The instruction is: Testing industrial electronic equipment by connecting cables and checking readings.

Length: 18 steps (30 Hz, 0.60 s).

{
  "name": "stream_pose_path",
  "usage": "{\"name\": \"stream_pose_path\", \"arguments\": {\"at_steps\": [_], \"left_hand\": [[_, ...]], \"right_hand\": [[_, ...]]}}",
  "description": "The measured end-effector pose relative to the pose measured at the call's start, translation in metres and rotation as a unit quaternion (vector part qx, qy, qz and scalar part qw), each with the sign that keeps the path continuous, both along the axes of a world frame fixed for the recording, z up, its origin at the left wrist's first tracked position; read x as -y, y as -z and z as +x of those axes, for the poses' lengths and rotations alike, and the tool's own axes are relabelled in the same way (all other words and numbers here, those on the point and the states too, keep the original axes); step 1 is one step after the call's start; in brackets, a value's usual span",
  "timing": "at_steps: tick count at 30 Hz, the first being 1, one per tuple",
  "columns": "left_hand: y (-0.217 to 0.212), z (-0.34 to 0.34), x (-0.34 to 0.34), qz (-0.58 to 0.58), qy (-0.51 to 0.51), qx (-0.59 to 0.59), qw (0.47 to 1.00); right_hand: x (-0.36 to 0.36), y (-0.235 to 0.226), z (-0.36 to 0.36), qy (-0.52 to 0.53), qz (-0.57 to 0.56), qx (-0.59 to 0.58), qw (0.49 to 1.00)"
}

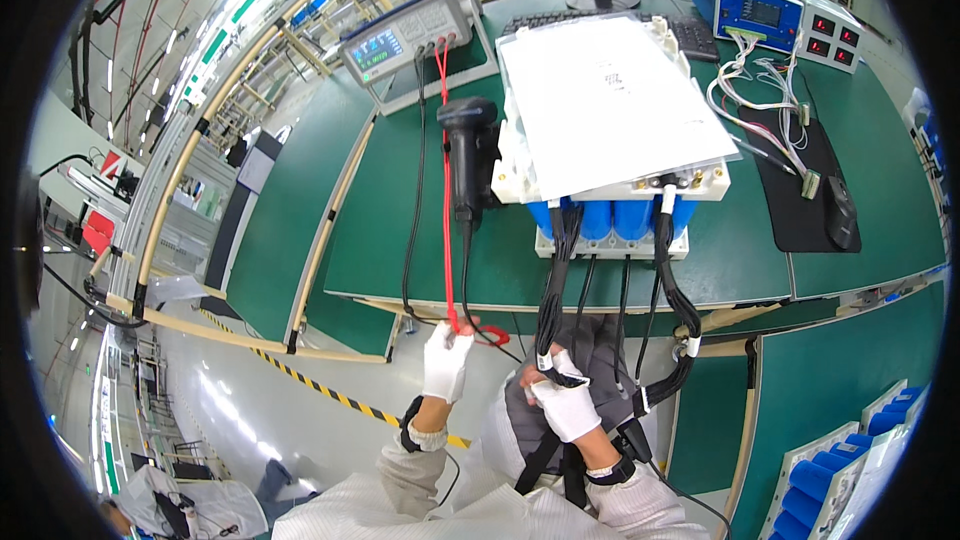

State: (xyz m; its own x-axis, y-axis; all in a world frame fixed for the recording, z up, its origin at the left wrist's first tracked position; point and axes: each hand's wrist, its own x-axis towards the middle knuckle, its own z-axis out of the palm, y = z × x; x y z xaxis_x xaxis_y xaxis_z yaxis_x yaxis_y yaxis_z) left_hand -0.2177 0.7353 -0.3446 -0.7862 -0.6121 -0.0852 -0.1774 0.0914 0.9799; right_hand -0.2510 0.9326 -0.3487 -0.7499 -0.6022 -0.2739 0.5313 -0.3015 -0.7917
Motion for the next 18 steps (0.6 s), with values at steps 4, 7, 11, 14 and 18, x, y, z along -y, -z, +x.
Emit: {"name": "stream_pose_path", "arguments": {"at_steps": [4, 7, 11, 14, 18], "left_hand": [[0.026, 0.01, 0.008, 0.003, 0.001, -0.031, 1.0], [0.043, 0.03, 0.025, 0.005, 0.012, 0.063, 0.998], [0.015, 0.036, 0.028, 0.245, -0.02, 0.041, 0.968], [-0.078, 0.02, 0.009, 0.179, -0.005, -0.094, 0.979], [-0.19, -0.004, -0.01, 0.408, 0.049, -0.304, 0.859]], "right_hand": [[0.003, 0.023, -0.005, 0.053, 0.047, -0.067, 0.995], [0.009, 0.04, -0.008, 0.107, 0.136, -0.22, 0.96], [0.018, 0.069, -0.014, 0.087, 0.106, -0.194, 0.971], [0.012, 0.069, -0.019, 0.102, 0.09, -0.206, 0.969], [0.016, 0.069, -0.021, 0.11, 0.056, -0.159, 0.98]]}}
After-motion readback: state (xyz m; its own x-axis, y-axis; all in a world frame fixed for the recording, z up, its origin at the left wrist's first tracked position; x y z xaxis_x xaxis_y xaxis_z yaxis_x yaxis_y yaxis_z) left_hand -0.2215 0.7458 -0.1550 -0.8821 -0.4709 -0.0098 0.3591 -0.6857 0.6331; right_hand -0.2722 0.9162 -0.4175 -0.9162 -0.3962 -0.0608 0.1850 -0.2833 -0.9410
